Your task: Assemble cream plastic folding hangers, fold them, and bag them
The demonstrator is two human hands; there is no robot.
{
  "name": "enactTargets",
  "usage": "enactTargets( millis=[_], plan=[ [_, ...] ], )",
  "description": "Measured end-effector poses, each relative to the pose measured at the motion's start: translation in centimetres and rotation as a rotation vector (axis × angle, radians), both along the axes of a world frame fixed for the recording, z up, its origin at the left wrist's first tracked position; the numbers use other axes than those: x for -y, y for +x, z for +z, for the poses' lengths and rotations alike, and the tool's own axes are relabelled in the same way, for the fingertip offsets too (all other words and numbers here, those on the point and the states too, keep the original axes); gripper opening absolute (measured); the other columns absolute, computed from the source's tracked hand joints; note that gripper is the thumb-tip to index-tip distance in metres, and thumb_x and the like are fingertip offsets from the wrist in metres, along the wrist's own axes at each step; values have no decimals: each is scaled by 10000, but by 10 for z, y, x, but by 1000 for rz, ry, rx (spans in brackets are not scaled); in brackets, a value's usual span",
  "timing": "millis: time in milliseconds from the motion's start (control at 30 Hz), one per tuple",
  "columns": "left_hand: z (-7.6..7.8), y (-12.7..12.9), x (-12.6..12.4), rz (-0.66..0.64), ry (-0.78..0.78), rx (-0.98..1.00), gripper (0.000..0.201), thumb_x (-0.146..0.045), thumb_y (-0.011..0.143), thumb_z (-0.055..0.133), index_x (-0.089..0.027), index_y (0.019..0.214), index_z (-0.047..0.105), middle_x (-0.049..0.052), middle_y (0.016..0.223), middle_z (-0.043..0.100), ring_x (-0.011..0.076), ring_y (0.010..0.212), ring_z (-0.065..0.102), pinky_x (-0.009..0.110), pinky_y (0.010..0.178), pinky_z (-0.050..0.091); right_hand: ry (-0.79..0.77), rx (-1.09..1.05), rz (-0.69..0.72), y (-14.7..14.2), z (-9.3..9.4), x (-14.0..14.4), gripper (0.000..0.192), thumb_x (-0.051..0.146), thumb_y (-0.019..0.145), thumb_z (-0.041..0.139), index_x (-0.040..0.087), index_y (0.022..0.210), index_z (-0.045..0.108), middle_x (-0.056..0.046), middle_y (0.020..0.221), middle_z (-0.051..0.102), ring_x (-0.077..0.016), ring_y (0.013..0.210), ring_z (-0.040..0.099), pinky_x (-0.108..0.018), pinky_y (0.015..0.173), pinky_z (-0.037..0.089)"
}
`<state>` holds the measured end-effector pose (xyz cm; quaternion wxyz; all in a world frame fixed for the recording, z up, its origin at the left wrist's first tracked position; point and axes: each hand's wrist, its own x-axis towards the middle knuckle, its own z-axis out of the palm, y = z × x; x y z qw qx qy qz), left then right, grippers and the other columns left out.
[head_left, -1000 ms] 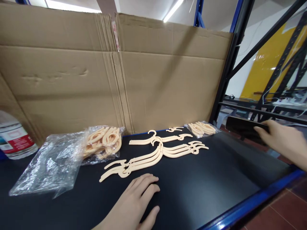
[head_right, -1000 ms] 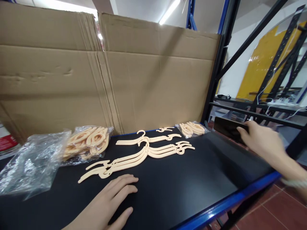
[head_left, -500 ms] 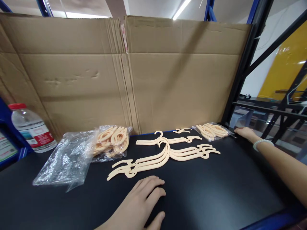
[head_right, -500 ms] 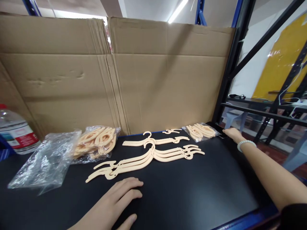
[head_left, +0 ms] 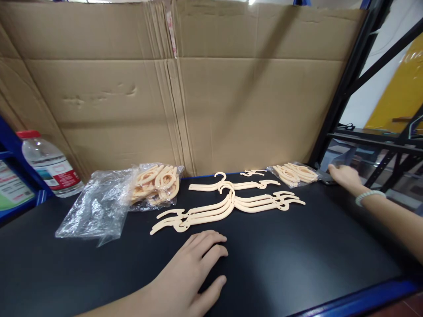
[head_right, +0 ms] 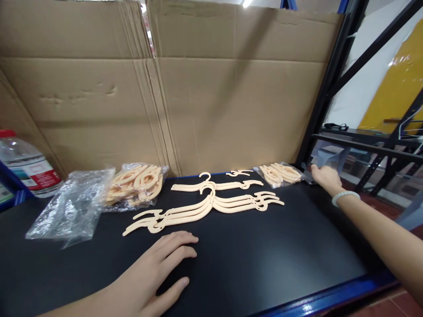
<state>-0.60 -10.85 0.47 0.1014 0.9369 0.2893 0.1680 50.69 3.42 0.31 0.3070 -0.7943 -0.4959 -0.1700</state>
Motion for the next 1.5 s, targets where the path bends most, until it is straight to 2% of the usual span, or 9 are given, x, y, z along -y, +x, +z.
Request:
enactTargets(
  millis=[100, 233, 433, 733, 933, 1100, 1267, 1400, 1500],
  plan=[
    [1, 1, -2, -2, -21, -11, 297, -181, 849, 518, -223, 1144, 520, 97, 1288, 546, 251, 1216, 499, 414, 1028, 441, -2, -15, -29, -31, 17, -1, 381, 276, 974, 361, 51, 1057, 656, -217, 1105, 625, -252, 1024, 608, -356, 775, 479],
    [0, 2, -3, 2, -42, -12, 288, -183, 849, 527, -232, 1133, 523, 88, 1276, 549, 253, 1200, 505, 410, 1020, 436, -152, 28, 289, -88, 31, -19, 226, 208, 894, 511, 143, 1020, 688, -87, 973, 718, -181, 915, 656, -253, 774, 476],
    [-1, 2, -3, 0, -44, -4, 300, -178, 848, 525, -243, 1140, 510, 83, 1277, 546, 254, 1193, 501, 407, 1020, 420, -493, 63, 528, -158, 19, -62, 211, 328, 923, 581, 148, 1015, 641, -57, 1033, 662, -166, 887, 640, -358, 800, 537],
    [-2, 2, -8, 20, -109, 47, 290, -171, 814, 564, -245, 1094, 539, 77, 1252, 563, 256, 1169, 520, 384, 995, 436, -661, -64, 491, -170, 11, -86, 279, 332, 926, 576, 159, 1144, 597, -80, 1159, 610, -201, 973, 621, -382, 823, 537],
    [3, 3, -3, 41, -168, 63, 264, -176, 836, 548, -239, 1092, 568, 82, 1255, 568, 251, 1185, 510, 378, 1018, 414, -601, -229, 599, -163, 7, -90, 259, 322, 924, 581, 151, 1117, 605, -70, 1123, 622, -187, 932, 629, -363, 785, 546],
    [-1, 3, -7, 122, -326, 236, 214, -193, 848, 549, -237, 1052, 597, 61, 1163, 623, 240, 1114, 557, 368, 982, 425, -420, -415, 831, -170, 13, -74, 202, 269, 882, 621, 129, 1026, 634, -34, 816, 656, -114, 649, 603, -265, 618, 527],
    [-1, 5, -18, 235, -747, 608, 245, -361, 898, 556, -202, 1062, 644, 80, 1069, 680, 251, 1044, 606, 392, 976, 421, -216, -504, 1081, -206, 31, -28, 204, 317, 863, 586, 162, 968, 666, -33, 786, 659, -121, 663, 590, -265, 635, 508],
    [3, 8, -23, 147, -1156, 940, 373, -438, 919, 534, -147, 1123, 648, 122, 1064, 698, 221, 898, 661, 394, 932, 455, -90, -454, 1370, -249, 38, 18, 188, 356, 854, 619, 175, 847, 670, -51, 856, 687, -161, 794, 636, -306, 733, 524],
    [5, 9, -23, 99, -1282, 974, 378, -426, 888, 610, -133, 1123, 655, 120, 1002, 718, 153, 751, 649, 306, 788, 489, 63, -235, 1647, -277, 36, 42, 127, 232, 897, 587, 179, 844, 690, -62, 873, 703, -162, 837, 651, -315, 776, 529]
  ],
)
